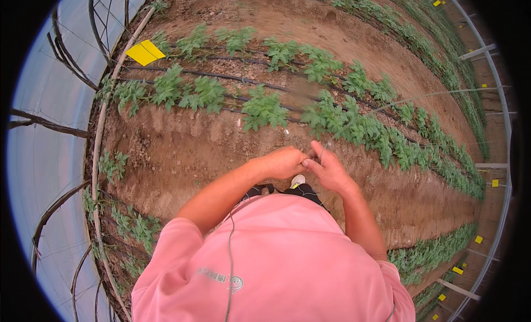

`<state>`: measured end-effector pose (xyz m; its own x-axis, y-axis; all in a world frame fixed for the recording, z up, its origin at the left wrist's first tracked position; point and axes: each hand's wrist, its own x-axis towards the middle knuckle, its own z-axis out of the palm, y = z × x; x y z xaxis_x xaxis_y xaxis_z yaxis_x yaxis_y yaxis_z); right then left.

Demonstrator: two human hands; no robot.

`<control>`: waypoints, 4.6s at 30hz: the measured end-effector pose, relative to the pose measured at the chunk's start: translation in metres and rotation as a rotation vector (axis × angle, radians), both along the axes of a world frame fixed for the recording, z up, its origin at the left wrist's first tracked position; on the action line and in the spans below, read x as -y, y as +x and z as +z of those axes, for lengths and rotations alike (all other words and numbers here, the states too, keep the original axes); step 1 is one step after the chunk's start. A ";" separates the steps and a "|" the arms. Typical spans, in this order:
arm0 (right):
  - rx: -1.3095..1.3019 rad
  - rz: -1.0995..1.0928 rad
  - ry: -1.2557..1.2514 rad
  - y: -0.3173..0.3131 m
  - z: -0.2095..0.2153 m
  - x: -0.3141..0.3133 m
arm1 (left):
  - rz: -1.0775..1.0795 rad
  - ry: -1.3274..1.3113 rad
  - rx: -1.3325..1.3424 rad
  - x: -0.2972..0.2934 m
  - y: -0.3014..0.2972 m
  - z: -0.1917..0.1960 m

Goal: The person walks between rows of young plants in a greenhouse and repeatedly ties thin strings to overhead wires to support the plants. They pull the string taut, loop it around the wire, and secure it by hand, moving along the row as they work.

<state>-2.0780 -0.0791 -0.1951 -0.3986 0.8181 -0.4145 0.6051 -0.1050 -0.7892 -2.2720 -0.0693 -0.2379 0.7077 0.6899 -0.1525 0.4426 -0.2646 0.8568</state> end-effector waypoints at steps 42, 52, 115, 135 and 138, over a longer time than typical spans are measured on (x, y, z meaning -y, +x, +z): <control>-0.101 -1.271 0.120 0.347 -0.058 -0.092 | 1.114 0.329 -0.432 0.000 -0.314 0.103; 0.499 -1.287 0.082 0.227 -0.117 0.001 | 0.942 0.953 1.146 -0.217 -0.137 0.520; -0.150 -0.232 1.640 -0.228 0.380 -0.203 | 0.273 0.461 0.932 -0.225 -0.282 0.409; -0.334 -0.558 1.236 -0.227 0.155 -0.145 | 0.246 0.621 1.038 -0.217 -0.224 0.436; -0.470 -0.628 1.191 -0.229 0.173 -0.141 | 0.277 0.614 1.050 -0.213 -0.232 0.448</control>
